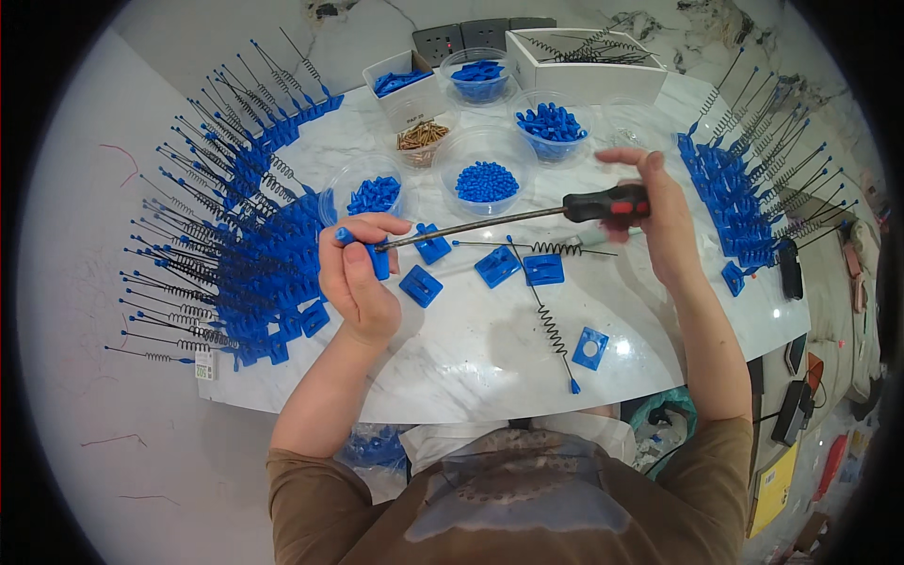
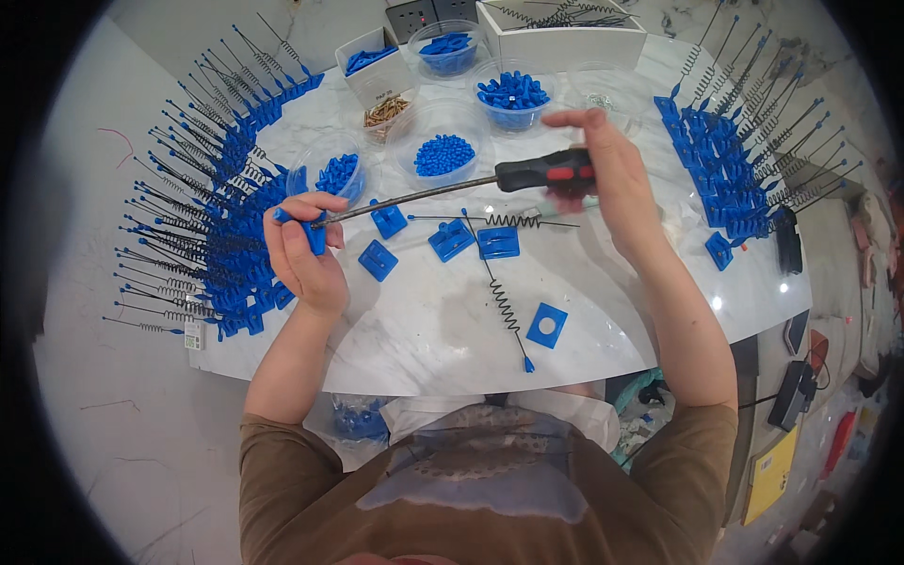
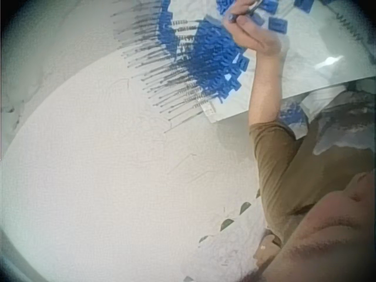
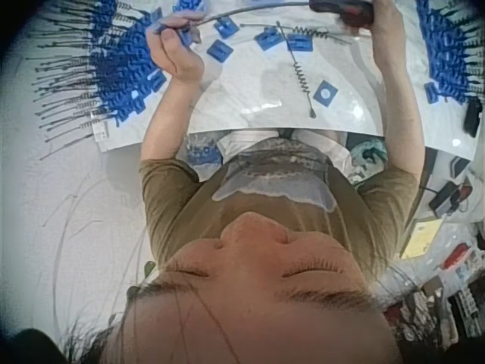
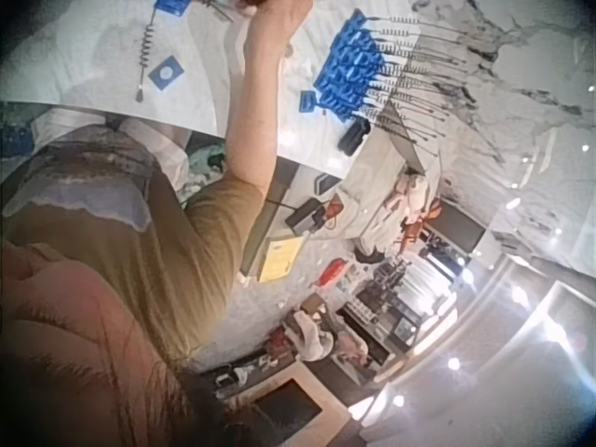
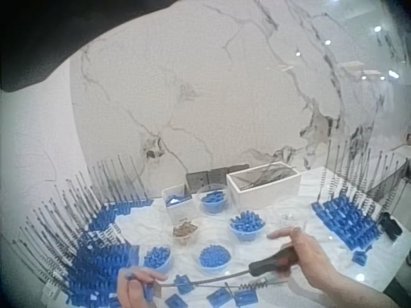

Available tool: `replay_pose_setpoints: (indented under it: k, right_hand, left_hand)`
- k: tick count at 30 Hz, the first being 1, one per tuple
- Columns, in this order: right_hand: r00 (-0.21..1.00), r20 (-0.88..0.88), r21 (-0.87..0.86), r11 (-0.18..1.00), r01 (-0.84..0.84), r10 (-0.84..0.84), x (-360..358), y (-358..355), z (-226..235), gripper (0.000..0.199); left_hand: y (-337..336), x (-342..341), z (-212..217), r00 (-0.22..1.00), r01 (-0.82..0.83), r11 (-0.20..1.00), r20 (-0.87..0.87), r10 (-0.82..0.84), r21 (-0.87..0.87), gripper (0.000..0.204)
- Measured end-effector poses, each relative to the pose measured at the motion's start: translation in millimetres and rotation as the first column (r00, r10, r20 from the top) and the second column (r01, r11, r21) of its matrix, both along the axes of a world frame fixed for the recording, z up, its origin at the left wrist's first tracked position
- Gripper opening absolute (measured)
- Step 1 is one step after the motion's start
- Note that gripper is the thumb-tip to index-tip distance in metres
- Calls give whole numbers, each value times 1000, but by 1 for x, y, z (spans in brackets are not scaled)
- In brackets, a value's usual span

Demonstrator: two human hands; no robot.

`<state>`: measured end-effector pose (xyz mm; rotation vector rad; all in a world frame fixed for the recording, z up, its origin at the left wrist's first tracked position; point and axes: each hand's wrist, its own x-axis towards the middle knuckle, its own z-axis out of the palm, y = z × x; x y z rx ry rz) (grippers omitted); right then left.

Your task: The person assembles small blue plastic housings with metal springs and wiring assemblies using a screwdriver.

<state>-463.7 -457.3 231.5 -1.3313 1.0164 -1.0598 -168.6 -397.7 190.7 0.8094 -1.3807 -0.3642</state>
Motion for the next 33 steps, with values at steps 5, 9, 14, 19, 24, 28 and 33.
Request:
replay_pose_setpoints:
  k: [5,9,14,19,24,28,33]
  right_hand:
    - [991,-131,-130,991,4,-22,-3,-1,-3,41]
    - [969,237,-212,970,120,-68,2,-7,-11,33]
    - [941,339,-222,973,60,20,-4,-10,-11,39]
    - [939,333,-143,989,-42,88,2,-4,-8,39]
    - [876,462,-77,990,-118,141,-5,-7,-13,27]
    - [822,537,-82,982,-172,189,-7,-10,-19,38]
    - [724,665,-70,981,-183,182,-12,-14,-23,37]
  left_hand:
    - [-2,0,2,1000,-18,999,9,18,-30,23]
    - [-4,3,-5,994,-3,999,110,7,-39,23]
    - [-5,0,-6,991,3,998,137,6,-63,23]
    - [-3,0,-6,995,-31,998,90,36,-55,22]
    - [-2,-1,-4,998,-34,999,44,35,-23,21]
    - [-4,0,-6,995,-26,999,97,30,-45,21]
    - [-1,-2,-4,989,3,1000,148,-1,-13,20]
